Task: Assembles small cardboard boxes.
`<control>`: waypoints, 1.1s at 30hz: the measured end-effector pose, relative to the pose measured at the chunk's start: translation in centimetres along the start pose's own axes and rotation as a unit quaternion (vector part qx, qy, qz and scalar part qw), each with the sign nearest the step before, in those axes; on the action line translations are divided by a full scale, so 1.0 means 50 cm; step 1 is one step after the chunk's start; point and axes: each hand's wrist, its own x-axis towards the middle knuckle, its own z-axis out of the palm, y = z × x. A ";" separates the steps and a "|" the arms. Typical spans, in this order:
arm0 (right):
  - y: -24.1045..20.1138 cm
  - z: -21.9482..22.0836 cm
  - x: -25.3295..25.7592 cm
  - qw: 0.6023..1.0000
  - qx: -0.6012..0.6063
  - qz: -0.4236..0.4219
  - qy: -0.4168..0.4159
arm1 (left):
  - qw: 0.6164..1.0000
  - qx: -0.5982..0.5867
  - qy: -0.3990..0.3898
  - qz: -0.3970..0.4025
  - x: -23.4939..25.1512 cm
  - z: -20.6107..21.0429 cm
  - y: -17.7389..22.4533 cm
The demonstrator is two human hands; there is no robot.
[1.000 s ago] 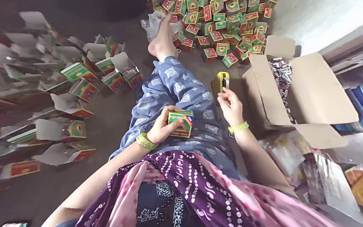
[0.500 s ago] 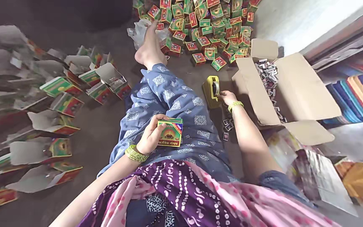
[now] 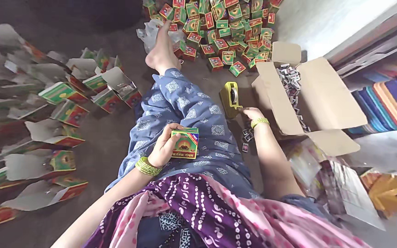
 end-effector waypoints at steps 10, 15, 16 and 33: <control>-0.005 0.036 -0.009 0.968 -0.236 -0.052 0.065 | 1.000 0.010 0.009 0.013 -0.005 0.002 0.008; -0.023 0.033 -0.043 0.979 -0.141 -0.148 0.022 | 0.997 0.041 0.025 0.053 -0.002 0.005 -0.003; -0.033 0.040 -0.069 0.980 -0.056 -0.191 0.005 | 0.997 0.044 0.031 0.058 -0.002 0.005 -0.007; -0.169 0.215 -0.424 0.889 0.259 -0.210 -0.314 | 0.996 0.060 0.042 0.059 -0.007 0.007 -0.002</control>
